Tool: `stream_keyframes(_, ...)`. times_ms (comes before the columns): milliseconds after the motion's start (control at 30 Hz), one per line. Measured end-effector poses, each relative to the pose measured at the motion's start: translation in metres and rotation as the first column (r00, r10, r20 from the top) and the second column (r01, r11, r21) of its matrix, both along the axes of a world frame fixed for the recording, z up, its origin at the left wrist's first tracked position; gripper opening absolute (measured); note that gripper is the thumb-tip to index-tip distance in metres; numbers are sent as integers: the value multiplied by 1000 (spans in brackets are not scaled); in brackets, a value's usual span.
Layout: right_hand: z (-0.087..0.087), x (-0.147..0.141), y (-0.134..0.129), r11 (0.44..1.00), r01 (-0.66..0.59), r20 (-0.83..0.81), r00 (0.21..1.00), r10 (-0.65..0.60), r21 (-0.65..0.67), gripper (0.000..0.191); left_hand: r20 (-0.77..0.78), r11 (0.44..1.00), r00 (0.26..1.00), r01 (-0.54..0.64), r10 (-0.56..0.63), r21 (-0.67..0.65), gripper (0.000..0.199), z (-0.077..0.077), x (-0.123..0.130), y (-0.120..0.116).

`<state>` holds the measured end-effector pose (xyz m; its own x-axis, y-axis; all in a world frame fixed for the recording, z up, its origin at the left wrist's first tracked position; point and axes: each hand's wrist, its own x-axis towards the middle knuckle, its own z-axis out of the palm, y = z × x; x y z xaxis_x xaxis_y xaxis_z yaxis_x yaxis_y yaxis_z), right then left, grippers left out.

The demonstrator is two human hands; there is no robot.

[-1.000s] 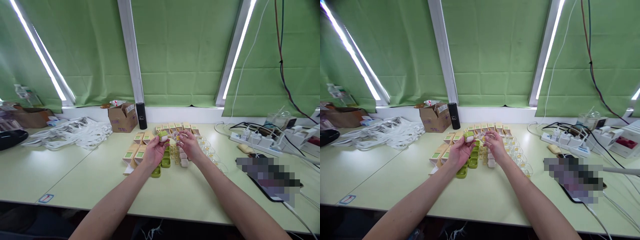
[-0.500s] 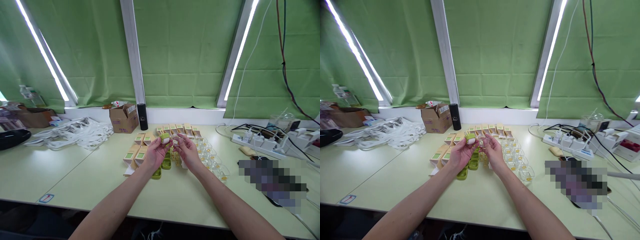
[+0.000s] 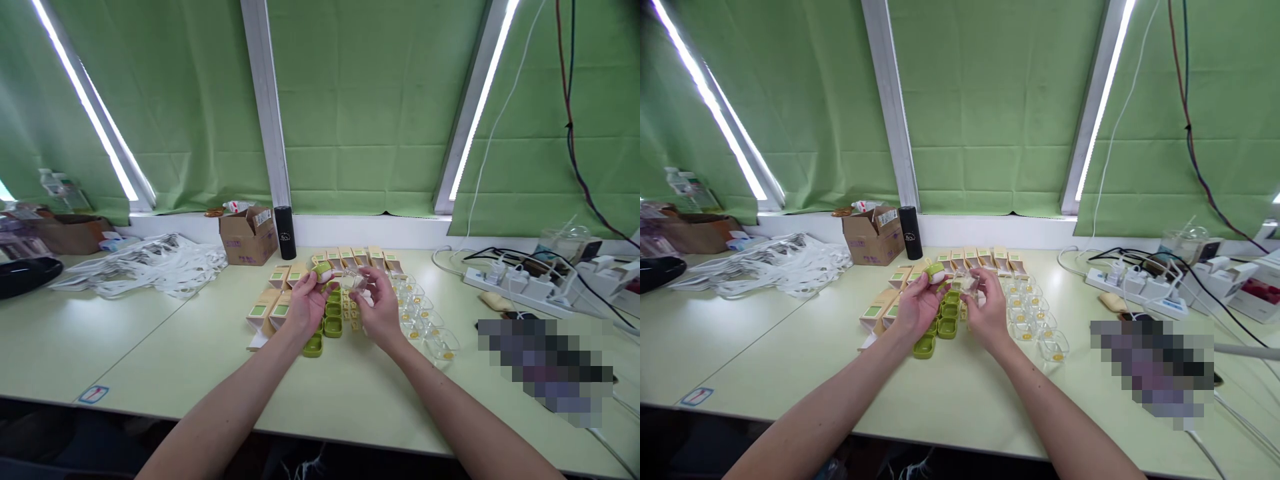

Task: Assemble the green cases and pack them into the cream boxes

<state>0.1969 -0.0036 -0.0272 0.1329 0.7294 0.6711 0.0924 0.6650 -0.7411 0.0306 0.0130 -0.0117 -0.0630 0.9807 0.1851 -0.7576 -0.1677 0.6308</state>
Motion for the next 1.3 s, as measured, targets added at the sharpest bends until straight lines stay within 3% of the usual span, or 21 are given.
stream_keyframes(133,-4,1,-5,930,80,208,964,-163,358,44,-4,999,1000,-28,28,-30,10,-2,-1,3)
stream_keyframes(300,-7,0,-8,891,40,256,951,-172,452,54,8,999,1000,-18,19,-26,11,-2,-1,3)
stream_keyframes(400,-5,-1,-9,919,52,221,964,-149,390,45,0,1000,1000,-6,6,-3,11,-2,-1,2)
stream_keyframes(467,-2,-1,-9,968,6,150,988,-45,251,39,-13,1000,1000,-5,5,21,12,-1,-1,2)
stream_keyframes(533,0,-2,-8,992,-119,12,993,118,52,43,-24,999,1000,-12,13,40,13,-1,-2,2)
stream_keyframes(633,1,-2,-2,919,-360,-285,908,306,-160,43,-32,999,999,-24,25,45,15,-1,-2,2)
stream_keyframes(800,-4,2,9,724,-644,-575,699,425,-247,40,-50,998,998,-20,23,55,20,1,0,0)
stream_keyframes(1000,-8,2,11,618,-755,-637,591,495,-220,28,-93,999,996,15,-10,49,26,-1,1,2)
stream_keyframes(1300,-9,-3,7,566,-796,-624,557,548,-214,34,-185,985,973,155,-138,82,36,-1,5,-3)
